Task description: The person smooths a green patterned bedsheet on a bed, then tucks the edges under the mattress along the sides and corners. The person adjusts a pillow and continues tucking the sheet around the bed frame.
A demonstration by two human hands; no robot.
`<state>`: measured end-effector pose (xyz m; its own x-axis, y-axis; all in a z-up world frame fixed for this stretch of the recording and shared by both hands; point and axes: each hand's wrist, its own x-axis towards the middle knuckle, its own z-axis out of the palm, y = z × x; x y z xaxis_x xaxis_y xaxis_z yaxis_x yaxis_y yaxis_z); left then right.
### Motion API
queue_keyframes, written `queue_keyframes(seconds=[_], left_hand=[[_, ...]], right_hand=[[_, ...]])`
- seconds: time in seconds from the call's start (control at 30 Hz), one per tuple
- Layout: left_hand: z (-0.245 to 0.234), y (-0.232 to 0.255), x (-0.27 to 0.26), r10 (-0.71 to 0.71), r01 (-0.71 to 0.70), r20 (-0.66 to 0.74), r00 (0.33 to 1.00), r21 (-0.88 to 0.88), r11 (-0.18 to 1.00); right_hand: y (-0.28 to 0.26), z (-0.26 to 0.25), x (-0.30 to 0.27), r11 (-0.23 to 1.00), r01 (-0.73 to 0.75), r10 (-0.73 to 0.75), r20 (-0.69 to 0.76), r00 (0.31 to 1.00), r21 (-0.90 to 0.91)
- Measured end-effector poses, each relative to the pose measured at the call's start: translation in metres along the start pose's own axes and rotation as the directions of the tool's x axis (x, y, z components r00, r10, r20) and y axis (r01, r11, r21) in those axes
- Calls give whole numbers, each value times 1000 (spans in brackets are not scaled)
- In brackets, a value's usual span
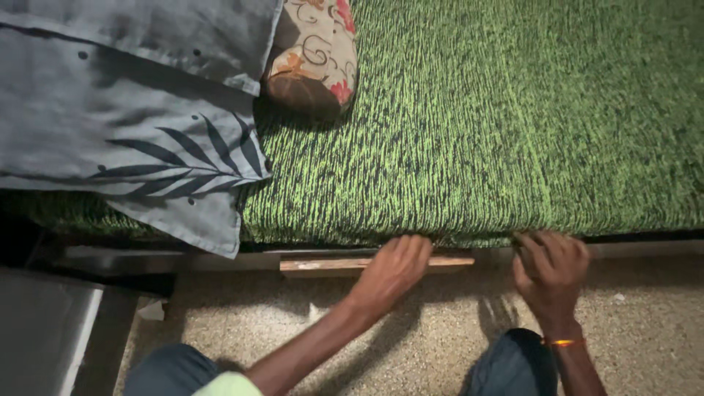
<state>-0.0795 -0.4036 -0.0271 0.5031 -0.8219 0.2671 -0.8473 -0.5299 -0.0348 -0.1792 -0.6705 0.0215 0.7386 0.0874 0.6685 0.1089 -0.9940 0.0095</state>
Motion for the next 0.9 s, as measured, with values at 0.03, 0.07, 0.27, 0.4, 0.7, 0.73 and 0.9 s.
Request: queue_keyframes(seconds=[0.03, 0.07, 0.27, 0.4, 0.7, 0.73, 0.9], left_hand=[[-10, 7, -7, -45, 47, 38, 998, -60, 997], [-18, 11, -10, -87, 96, 78, 993, -118, 988], [-6, 15, -11, -103, 142, 205, 973, -187, 972], [-2, 26, -18, -91, 57, 216, 972, 162, 985], [-38, 20, -18, -157, 187, 147, 977, -214, 959], [-33, 21, -17, -165, 180, 91, 982, -186, 966], [-12, 25, -21, -298, 292, 0, 954, -206, 934]], right_hand=[[8, 1, 2, 1000, -2, 2, 2, 1000, 26], [12, 1, 1, 1000, 1, -1, 32, 999, 29], [2, 13, -5, 999, -13, 4, 180, 984, 50], [-16, 14, -7, 987, -142, 115, 284, 952, 75], [-88, 4, 17, 949, -69, -28, 301, 953, 308], [-92, 8, 20, 943, -108, -10, 351, 936, 316], [-91, 22, 24, 960, -115, 4, 398, 917, 254]])
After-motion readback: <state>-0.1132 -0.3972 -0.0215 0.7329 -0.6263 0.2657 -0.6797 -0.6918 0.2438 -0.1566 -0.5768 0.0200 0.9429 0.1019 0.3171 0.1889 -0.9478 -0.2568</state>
